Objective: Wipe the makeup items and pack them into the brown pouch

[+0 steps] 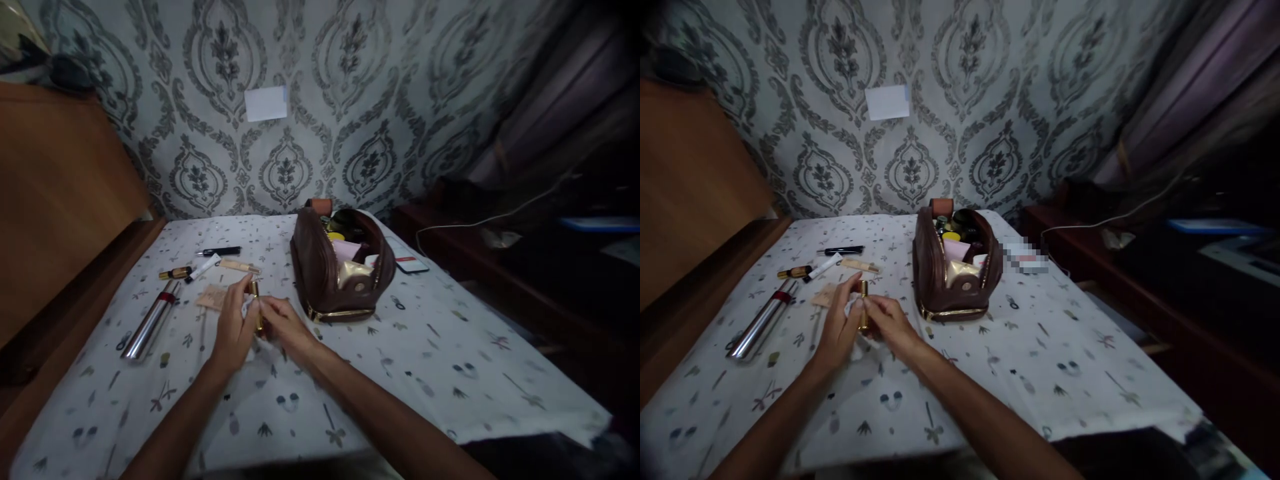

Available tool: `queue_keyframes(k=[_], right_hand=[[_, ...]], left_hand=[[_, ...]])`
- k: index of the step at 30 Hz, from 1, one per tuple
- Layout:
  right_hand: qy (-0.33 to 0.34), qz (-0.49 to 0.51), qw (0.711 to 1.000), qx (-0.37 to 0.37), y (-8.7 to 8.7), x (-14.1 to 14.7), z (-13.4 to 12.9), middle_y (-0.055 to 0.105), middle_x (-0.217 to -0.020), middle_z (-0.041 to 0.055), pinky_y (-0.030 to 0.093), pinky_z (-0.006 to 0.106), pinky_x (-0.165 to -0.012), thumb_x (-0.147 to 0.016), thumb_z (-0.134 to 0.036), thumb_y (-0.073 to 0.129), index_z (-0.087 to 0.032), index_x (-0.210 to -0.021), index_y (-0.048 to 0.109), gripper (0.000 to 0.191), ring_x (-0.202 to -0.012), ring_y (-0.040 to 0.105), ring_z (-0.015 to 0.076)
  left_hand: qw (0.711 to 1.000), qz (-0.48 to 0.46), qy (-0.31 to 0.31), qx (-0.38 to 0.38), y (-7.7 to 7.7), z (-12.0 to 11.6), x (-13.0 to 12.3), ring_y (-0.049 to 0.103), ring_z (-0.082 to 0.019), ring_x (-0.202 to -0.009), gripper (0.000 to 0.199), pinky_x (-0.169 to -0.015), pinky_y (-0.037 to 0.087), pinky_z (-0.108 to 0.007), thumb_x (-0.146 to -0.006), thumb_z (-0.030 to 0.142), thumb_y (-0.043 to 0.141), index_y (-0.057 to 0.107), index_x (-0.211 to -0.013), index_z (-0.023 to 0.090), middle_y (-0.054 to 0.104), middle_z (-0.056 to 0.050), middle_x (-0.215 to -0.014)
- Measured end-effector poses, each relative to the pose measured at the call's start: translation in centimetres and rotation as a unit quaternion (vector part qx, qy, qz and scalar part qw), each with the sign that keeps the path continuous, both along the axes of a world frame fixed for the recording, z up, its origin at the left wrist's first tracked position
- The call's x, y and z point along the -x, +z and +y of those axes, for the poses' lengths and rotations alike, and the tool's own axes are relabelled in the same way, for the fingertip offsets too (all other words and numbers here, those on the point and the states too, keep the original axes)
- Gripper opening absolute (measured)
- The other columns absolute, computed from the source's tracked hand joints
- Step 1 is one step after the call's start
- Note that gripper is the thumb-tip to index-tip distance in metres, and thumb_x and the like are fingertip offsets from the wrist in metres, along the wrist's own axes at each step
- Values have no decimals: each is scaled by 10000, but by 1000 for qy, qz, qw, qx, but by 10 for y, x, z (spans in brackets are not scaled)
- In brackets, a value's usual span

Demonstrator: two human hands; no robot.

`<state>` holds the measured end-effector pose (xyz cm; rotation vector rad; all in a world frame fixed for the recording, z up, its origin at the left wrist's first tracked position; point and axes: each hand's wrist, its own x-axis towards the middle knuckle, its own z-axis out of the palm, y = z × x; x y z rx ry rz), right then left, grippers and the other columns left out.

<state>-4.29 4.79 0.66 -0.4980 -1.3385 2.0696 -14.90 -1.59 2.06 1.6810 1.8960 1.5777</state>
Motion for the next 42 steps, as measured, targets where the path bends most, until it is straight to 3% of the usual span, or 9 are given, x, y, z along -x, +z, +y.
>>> queue_keyframes(k=[5,10,14,19,26,30,37,40,42], right_hand=[[96,-11,984,-152,2,-6,1,494,-625,-36,383,209,-489,-805,-715,583,-180,-760,616,538,-542,437,89],[117,-7,965,-235,4,-11,-3,521,-690,-13,410,221,-530,-870,-621,575,-207,-805,645,424,-613,477,115],[107,17,974,-197,3,-8,-4,554,-881,15,443,218,-578,-787,-639,661,-202,-841,625,442,-734,532,124],[127,46,989,-62,4,-6,-2,570,-807,-23,475,209,-593,-687,-631,760,-204,-971,559,551,-686,556,103],[-50,59,991,-105,21,-15,2,647,-1035,24,539,260,-705,-666,-461,829,-208,-906,528,461,-865,639,154],[-150,-25,947,-283,26,-23,2,678,-1030,41,530,283,-818,-774,-251,726,-197,-984,621,241,-953,641,175],[-132,-27,866,-481,52,-70,5,697,-1011,85,525,270,-847,-947,-317,596,-157,-1105,635,228,-931,650,159],[-174,-27,862,-475,79,-109,13,696,-1050,80,527,272,-870,-947,-314,607,-167,-1121,618,229,-964,660,155],[-239,-17,861,-449,98,-135,24,691,-1046,64,546,270,-826,-943,-323,613,-189,-1124,608,225,-938,666,152]], left_hand=[[999,2,35,12,10,0,9,605,-233,-962,311,-874,463,-353,-952,433,405,623,-975,212,648,-52,-955],[985,-157,32,69,14,2,20,535,-173,-612,338,-589,432,-274,-871,523,511,604,-779,211,528,26,-606],[953,-283,67,86,13,4,17,585,-173,-657,400,-584,474,-257,-797,585,600,655,-857,194,597,9,-695],[929,-333,77,140,15,6,10,660,-222,-774,585,-645,536,-297,-737,718,593,697,-983,198,693,-39,-860],[893,-407,131,139,24,3,-7,691,-269,-941,460,-812,571,-361,-777,601,640,705,-965,185,729,-73,-918],[895,-392,151,153,27,3,-15,642,-313,-1109,341,-915,548,-410,-761,513,679,700,-922,213,737,-76,-991],[948,-222,153,172,13,13,-16,615,-331,-1177,393,-982,506,-494,-850,537,551,685,-1049,226,695,-83,-1205],[972,-164,89,140,35,25,-28,634,-285,-1141,414,-936,533,-407,-883,553,524,663,-1102,230,709,-55,-1175],[993,-56,-12,101,58,39,-40,633,-267,-1127,416,-933,524,-370,-927,537,478,654,-1128,218,705,-53,-1173]])
